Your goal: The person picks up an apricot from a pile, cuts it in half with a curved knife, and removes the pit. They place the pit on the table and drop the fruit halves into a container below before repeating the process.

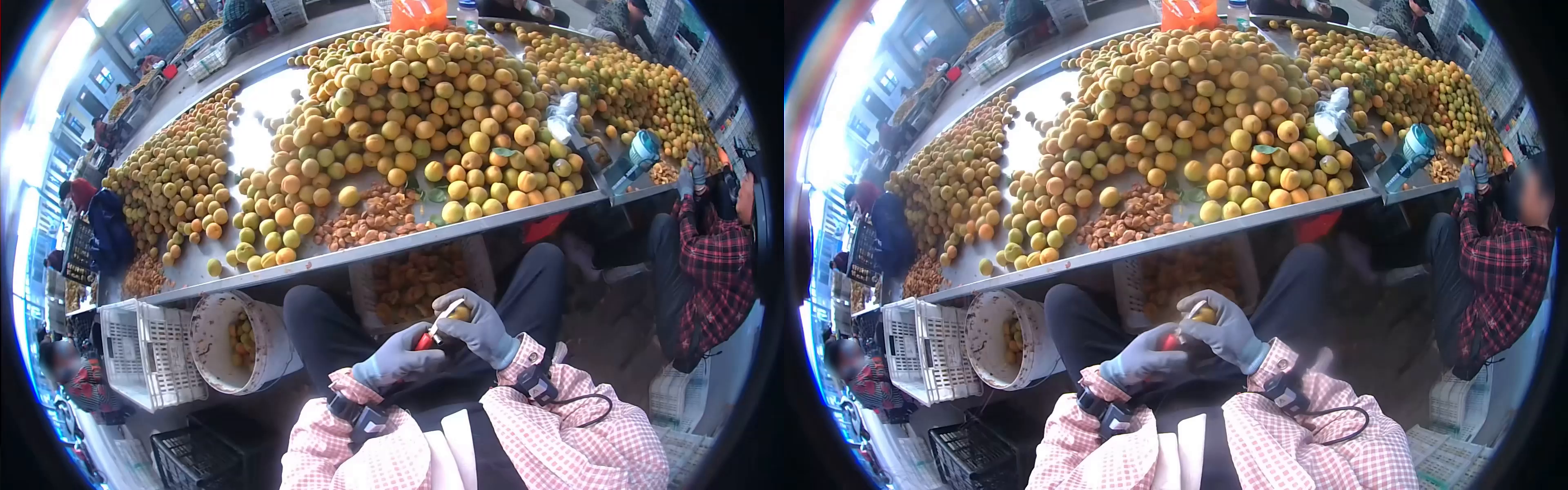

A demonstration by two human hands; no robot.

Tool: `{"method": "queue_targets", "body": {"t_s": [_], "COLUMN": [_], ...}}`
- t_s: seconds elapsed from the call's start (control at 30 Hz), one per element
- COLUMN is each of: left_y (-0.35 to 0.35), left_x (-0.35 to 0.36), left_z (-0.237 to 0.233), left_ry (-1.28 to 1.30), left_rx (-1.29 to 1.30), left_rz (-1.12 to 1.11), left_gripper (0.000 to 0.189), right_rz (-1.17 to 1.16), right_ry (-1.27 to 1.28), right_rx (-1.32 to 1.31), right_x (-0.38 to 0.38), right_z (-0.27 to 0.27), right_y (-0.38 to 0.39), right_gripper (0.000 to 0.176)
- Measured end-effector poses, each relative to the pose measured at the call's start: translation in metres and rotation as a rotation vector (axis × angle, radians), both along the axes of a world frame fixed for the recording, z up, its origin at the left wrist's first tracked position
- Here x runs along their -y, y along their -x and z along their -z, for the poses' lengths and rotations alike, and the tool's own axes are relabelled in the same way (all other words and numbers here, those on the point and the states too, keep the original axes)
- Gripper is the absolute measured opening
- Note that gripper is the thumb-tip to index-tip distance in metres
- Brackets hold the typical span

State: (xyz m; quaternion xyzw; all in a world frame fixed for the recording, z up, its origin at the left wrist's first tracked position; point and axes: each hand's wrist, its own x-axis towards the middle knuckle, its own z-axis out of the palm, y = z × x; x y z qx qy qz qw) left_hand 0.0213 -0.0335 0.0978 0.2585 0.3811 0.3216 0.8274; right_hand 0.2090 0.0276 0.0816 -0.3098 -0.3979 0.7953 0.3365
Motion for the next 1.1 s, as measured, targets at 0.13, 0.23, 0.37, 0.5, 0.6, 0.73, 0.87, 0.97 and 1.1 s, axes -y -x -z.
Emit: {"method": "queue_targets", "body": {"t_s": [0.13,0.23,0.37,0.5,0.6,0.73,0.87,0.97,1.1], "left_y": [0.002,0.004,-0.001,-0.014,-0.018,-0.022,-0.025,-0.027,-0.03], "left_x": [0.004,0.003,0.006,0.009,0.013,0.017,0.016,0.017,0.018], "left_z": [-0.015,-0.024,-0.019,-0.03,-0.021,-0.018,-0.015,-0.015,-0.009], "left_ry": [0.011,-0.101,-0.519,-0.95,-0.937,-1.057,-1.126,-1.081,-1.048], "left_rx": [0.121,0.123,-0.384,-0.864,-0.939,-1.154,-1.237,-1.257,-1.272], "left_rz": [0.022,-0.061,-0.157,-0.048,-0.031,-0.099,-0.143,-0.139,-0.126], "left_gripper": [0.043,0.034,0.03,0.04,0.044,0.048,0.057,0.042,0.045], "right_rz": [-0.023,-0.065,-0.149,-0.14,-0.135,-0.189,-0.181,-0.148,-0.015], "right_ry": [-0.038,-0.104,-0.271,-0.469,-0.51,-0.661,-0.734,-0.726,-0.67], "right_rx": [-0.043,-0.005,0.203,0.222,0.299,0.432,0.439,0.46,0.415], "right_x": [0.004,-0.002,0.007,0.017,0.019,0.017,0.018,0.022,0.03], "right_z": [-0.011,-0.016,-0.022,-0.026,-0.023,-0.034,-0.046,-0.042,-0.033], "right_y": [-0.009,-0.019,-0.032,-0.029,-0.03,-0.029,-0.022,-0.021,-0.018], "right_gripper": [0.031,0.037,0.05,0.056,0.058,0.057,0.052,0.046,0.046]}}
